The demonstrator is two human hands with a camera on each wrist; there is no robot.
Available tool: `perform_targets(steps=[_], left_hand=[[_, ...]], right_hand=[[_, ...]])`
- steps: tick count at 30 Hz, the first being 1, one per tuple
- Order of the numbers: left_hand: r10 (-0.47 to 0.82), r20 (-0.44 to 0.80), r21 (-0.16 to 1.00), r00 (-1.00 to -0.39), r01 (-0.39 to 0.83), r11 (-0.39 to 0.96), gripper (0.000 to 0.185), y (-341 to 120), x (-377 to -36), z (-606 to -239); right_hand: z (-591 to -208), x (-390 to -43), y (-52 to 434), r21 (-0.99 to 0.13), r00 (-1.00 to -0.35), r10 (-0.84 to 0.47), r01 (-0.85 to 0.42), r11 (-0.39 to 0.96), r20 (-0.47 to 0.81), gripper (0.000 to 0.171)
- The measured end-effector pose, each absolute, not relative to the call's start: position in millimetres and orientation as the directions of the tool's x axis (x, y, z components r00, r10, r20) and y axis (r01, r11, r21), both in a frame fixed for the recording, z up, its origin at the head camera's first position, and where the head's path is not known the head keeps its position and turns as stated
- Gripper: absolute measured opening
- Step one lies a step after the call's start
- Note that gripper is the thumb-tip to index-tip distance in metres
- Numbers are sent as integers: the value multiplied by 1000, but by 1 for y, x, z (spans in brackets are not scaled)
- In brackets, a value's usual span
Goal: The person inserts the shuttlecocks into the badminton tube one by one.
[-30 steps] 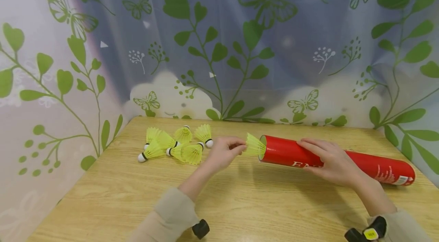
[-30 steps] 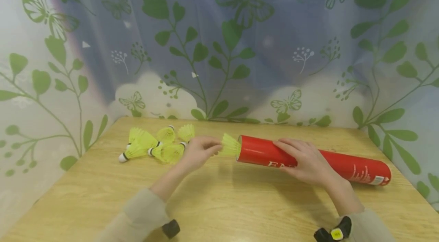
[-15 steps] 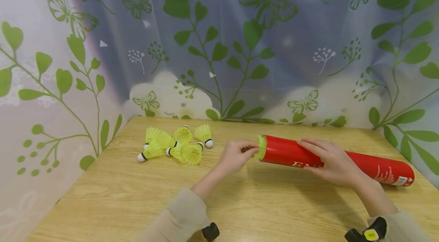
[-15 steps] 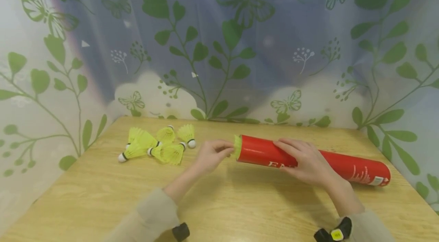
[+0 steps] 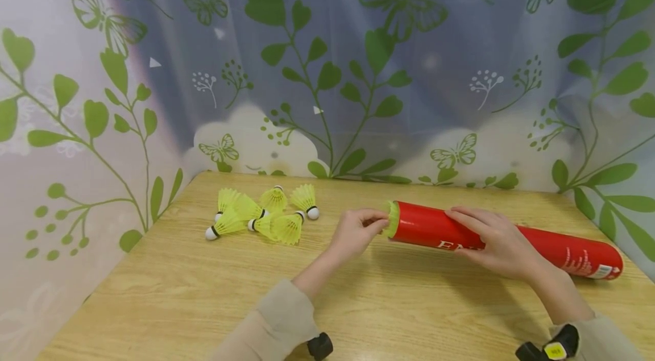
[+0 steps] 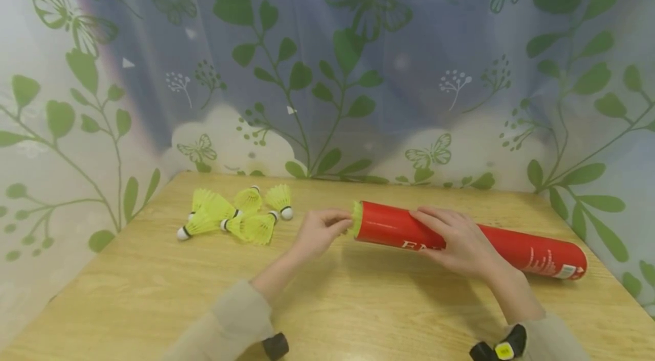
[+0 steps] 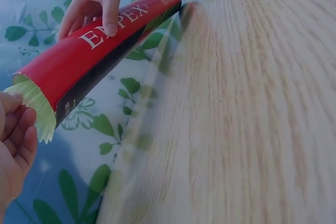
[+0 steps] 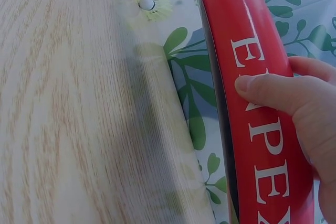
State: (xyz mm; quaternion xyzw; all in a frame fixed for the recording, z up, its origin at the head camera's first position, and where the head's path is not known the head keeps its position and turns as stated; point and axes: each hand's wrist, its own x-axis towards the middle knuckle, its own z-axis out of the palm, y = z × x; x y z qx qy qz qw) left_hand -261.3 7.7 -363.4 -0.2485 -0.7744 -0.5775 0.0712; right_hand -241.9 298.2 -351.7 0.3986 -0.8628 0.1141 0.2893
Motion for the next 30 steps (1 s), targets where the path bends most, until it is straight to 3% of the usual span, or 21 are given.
perform_targets(steps=[4, 10, 15, 30], left_hand=[[301, 394, 862, -869, 462, 207, 14, 10, -261, -362], [307, 384, 868, -871, 454, 202, 14, 14, -259, -360], [319, 364, 879, -875, 436, 193, 13, 19, -260, -364], [292, 313, 920, -904, 366, 144, 14, 32, -262, -367]], right_hand=[[-350, -242, 297, 24, -499, -620, -767, 641, 606, 64], [-349, -242, 297, 24, -491, -620, -773, 634, 612, 63], [-351, -242, 299, 38, -508, -625, -758, 652, 593, 77], [-352, -241, 301, 30, -527, -615, -744, 667, 587, 79]])
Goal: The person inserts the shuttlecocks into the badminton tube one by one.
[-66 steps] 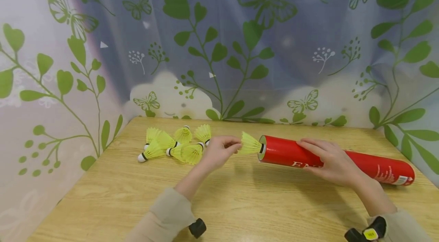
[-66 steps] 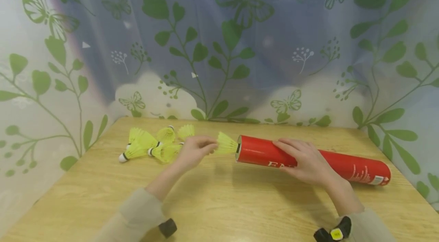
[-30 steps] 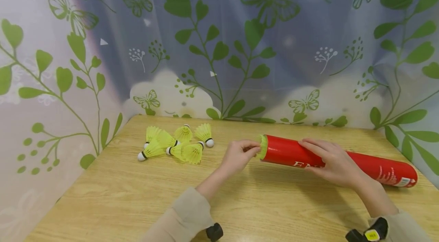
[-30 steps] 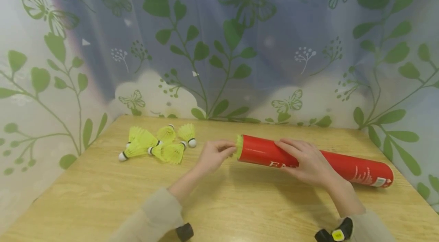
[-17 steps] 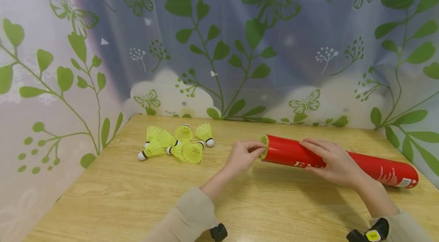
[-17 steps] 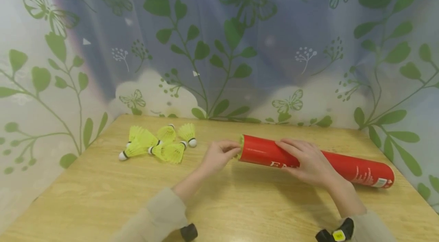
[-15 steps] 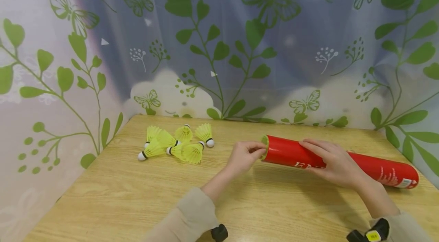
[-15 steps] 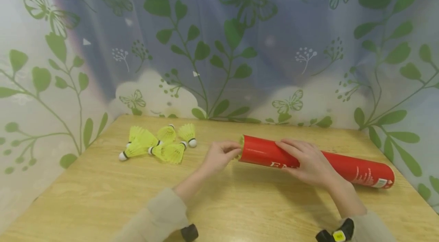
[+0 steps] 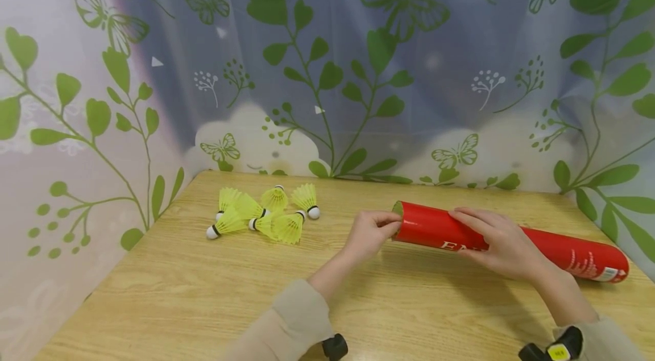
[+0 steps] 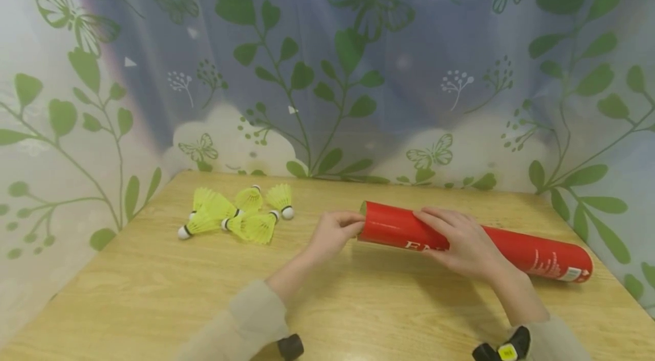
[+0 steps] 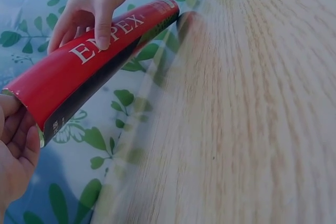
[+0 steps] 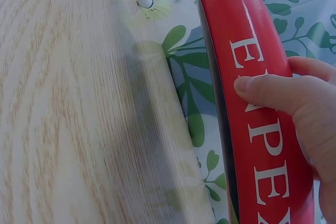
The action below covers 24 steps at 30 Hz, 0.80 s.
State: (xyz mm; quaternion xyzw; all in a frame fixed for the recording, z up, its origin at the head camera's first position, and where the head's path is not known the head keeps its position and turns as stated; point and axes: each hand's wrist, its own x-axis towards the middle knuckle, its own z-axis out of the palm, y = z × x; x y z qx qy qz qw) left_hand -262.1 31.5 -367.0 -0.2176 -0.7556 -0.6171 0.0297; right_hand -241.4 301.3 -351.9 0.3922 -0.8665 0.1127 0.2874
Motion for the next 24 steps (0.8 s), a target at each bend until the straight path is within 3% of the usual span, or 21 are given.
perform_targets(steps=[24], left_hand=[[304, 269, 950, -914, 304, 71, 17, 28, -259, -366]], right_hand=[[-349, -238, 301, 27, -535, -602, -734, 679, 593, 82]])
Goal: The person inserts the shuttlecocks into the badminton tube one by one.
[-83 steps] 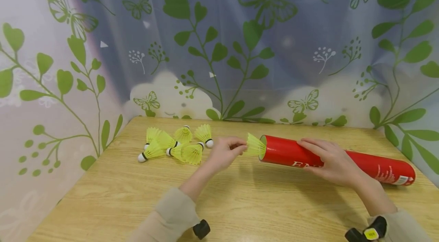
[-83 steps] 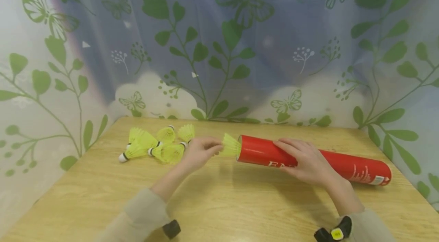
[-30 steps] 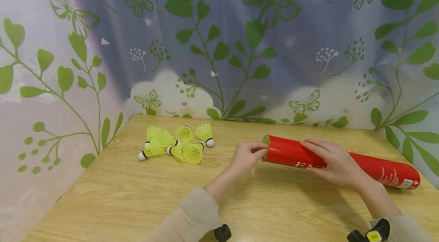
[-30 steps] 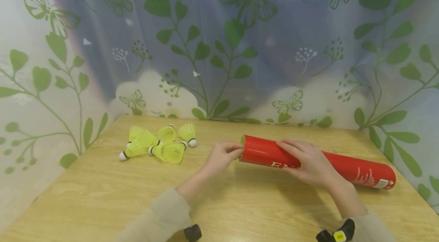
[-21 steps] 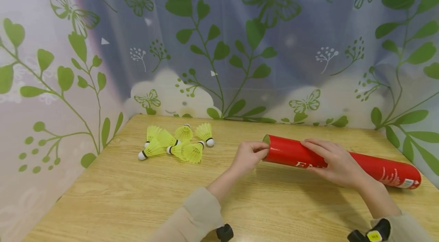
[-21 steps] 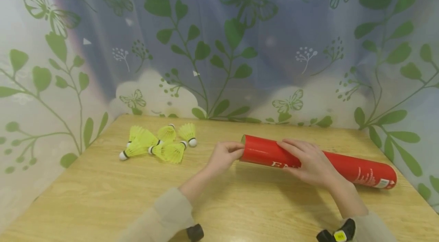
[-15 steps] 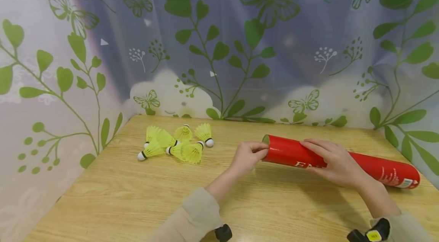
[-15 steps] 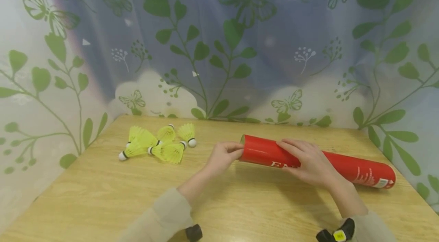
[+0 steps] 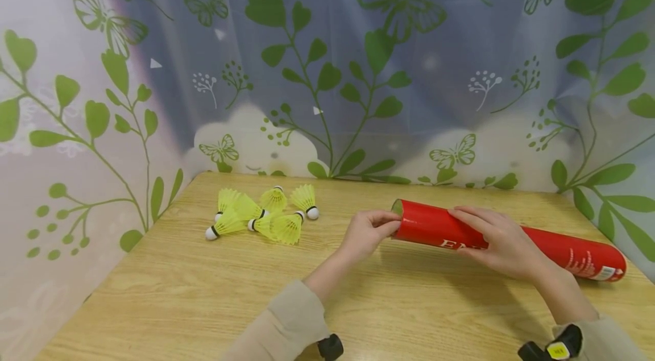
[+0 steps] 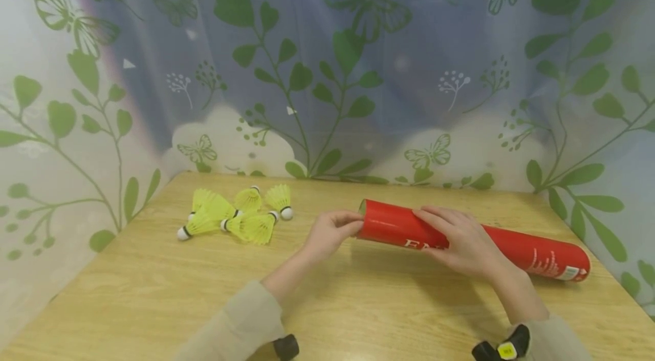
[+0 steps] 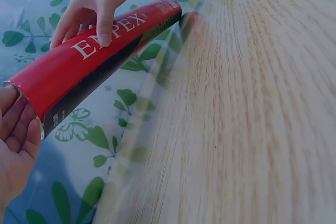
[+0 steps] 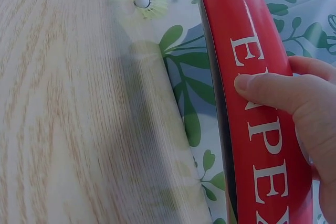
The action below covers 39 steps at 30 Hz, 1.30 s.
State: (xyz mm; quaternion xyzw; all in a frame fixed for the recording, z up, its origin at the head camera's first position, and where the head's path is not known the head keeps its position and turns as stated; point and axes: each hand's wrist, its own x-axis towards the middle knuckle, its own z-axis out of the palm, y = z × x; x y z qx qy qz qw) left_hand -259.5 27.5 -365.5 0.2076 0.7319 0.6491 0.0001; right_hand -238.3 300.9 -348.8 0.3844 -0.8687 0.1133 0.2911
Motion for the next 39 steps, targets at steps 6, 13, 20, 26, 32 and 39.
perform_targets(steps=[6, 13, 20, 26, 32, 39], left_hand=[[300, 282, 947, -911, 315, 67, 16, 21, -258, -361], [283, 279, 944, -918, 316, 94, 18, 4, -261, -360], [239, 287, 932, -927, 328, 153, 21, -19, -267, -360], [212, 292, 925, -933, 331, 185, 20, -44, -269, -360], [151, 257, 927, -954, 288, 241, 18, -72, -268, -360], [67, 246, 916, -967, 254, 310, 17, -104, -268, -365]], right_hand=[[-349, -240, 301, 27, -533, -601, -734, 678, 596, 82], [-350, -240, 300, 19, -541, -600, -733, 679, 589, 82], [-349, -240, 300, 21, -547, -594, -725, 688, 590, 81], [-349, -240, 301, 12, -564, -592, -718, 696, 576, 82], [-350, -241, 301, 10, -568, -592, -717, 697, 572, 81], [-352, -241, 301, 6, -565, -592, -721, 693, 574, 79]])
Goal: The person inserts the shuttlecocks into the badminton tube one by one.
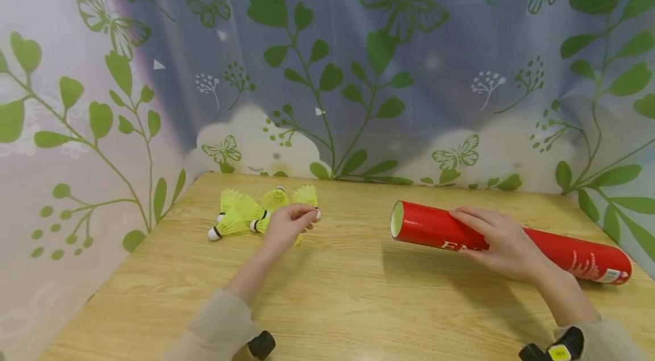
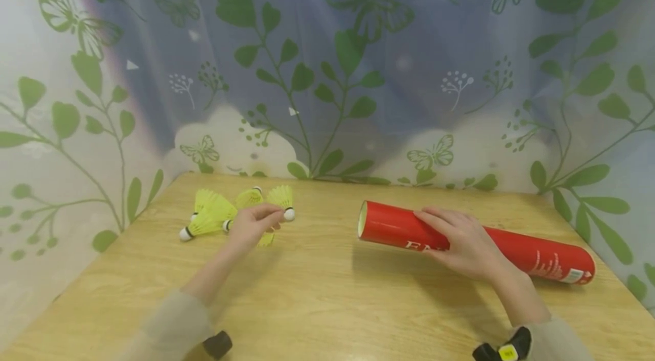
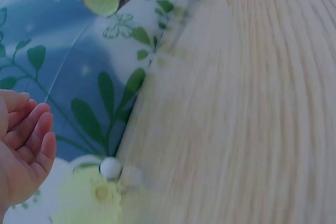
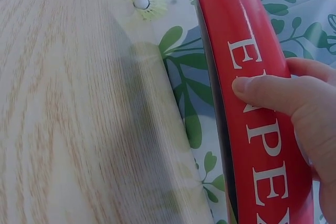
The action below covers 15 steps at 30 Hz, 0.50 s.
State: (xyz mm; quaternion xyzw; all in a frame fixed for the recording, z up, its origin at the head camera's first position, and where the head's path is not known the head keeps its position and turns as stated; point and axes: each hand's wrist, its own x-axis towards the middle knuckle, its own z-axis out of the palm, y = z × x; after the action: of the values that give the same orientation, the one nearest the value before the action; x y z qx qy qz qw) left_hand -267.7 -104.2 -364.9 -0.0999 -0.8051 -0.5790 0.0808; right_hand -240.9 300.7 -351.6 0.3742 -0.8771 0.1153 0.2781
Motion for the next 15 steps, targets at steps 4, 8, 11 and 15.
perform_targets(steps=[4, 8, 11, 15], left_hand=[[47, 240, 911, -970, 242, 335, 19, -122, -267, -370], [25, 206, 907, -978, 201, 371, 22, -136, -266, -375], [23, 183, 894, -983, 176, 411, 25, -143, -264, -378], [29, 180, 872, -983, 173, 457, 26, -148, -263, -379]], right_hand=[[-353, -241, 301, 9, -558, -598, -727, 687, 575, 75], [-353, -241, 300, 15, -551, -600, -729, 684, 581, 77], [-353, -241, 299, 16, -548, -600, -731, 683, 583, 80], [-353, -241, 300, 16, -544, -606, -737, 676, 581, 78]])
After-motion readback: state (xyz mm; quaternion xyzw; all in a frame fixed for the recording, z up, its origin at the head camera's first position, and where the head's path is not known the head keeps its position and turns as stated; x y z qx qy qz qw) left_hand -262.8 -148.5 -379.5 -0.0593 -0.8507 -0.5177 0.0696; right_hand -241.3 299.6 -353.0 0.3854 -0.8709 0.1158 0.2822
